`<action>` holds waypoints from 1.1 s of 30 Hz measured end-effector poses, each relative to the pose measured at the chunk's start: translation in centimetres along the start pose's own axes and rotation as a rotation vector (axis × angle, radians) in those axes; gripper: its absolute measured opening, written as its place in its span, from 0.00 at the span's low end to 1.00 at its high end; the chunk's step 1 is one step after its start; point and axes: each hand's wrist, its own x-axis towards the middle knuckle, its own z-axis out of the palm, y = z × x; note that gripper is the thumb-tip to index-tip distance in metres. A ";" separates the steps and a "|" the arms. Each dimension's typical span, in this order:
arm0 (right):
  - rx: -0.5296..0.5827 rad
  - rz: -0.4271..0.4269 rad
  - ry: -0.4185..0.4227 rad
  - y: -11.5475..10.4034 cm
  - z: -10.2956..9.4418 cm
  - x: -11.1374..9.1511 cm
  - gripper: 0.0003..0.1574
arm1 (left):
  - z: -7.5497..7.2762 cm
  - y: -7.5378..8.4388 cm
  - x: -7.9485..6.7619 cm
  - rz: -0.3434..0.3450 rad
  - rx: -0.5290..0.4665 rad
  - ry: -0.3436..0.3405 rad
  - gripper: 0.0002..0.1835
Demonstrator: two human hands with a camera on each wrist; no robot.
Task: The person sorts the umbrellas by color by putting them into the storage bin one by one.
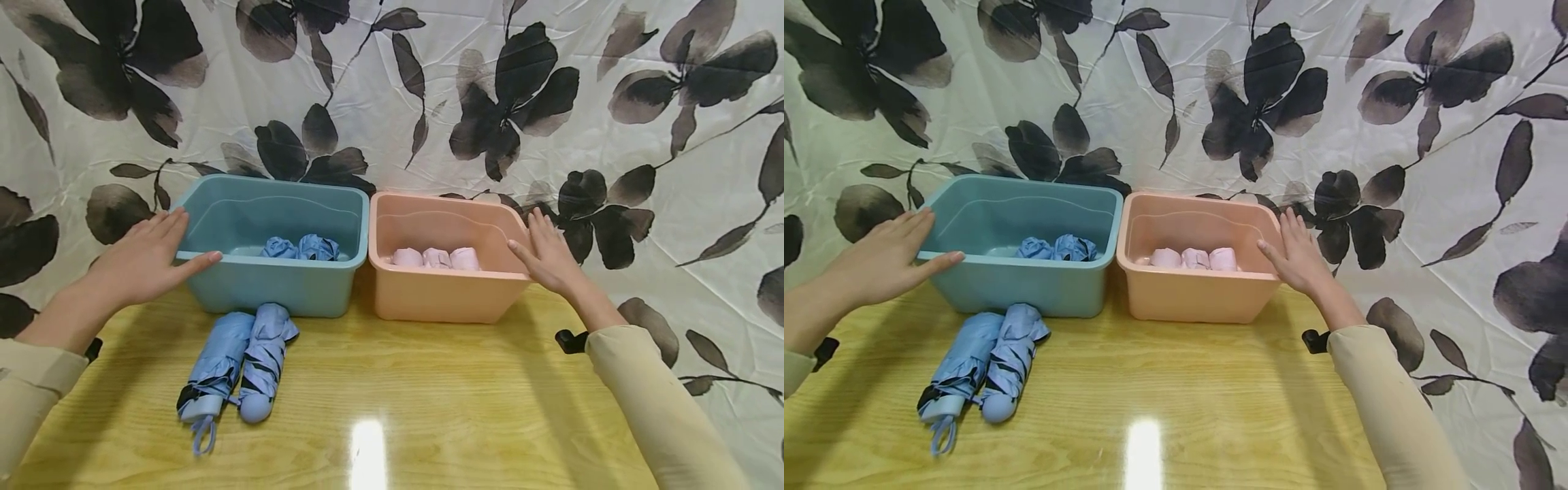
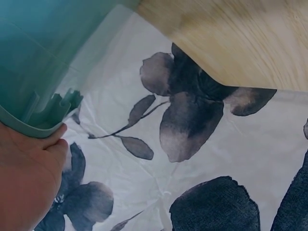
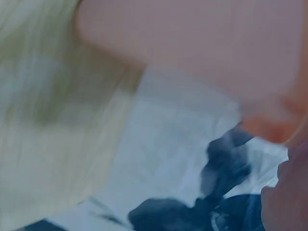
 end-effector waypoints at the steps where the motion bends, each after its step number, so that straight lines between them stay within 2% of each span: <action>1: -0.005 0.008 -0.023 0.3 0.1 0.0 0.58 | 0.0 0.0 0.0 0.000 -0.001 -0.001 0.57; 5: 0.002 0.037 -0.114 0.9 0.3 0.2 0.60 | 0.0 0.0 0.1 0.000 -0.005 -0.001 0.57; 9: -0.005 0.050 -0.163 0.8 0.2 0.3 0.61 | 0.0 0.1 0.1 0.002 -0.004 0.006 0.57; 15: -0.031 0.049 -0.193 0.5 0.1 0.4 0.61 | 0.1 0.1 -0.1 -0.009 -0.032 0.038 0.56; 20: -0.033 0.055 -0.180 0.4 0.2 0.5 0.62 | 0.4 0.0 -0.3 -0.021 -0.077 0.104 0.55; 24: -0.037 0.060 -0.173 0.4 0.3 0.5 0.62 | 0.6 0.5 -0.6 -0.022 -0.097 0.188 0.53; 26: -0.037 0.063 -0.177 0.5 0.4 0.4 0.61 | 0.8 1.0 -1.0 -0.026 -0.128 0.250 0.50; 29: -0.033 0.066 -0.181 0.6 0.4 0.4 0.61 | 1.3 1.9 -2.3 -0.064 -0.217 0.380 0.42; 33: -0.023 0.059 -0.175 0.6 0.4 0.4 0.60 | 2.3 3.6 -4.4 -0.116 -0.379 0.598 0.29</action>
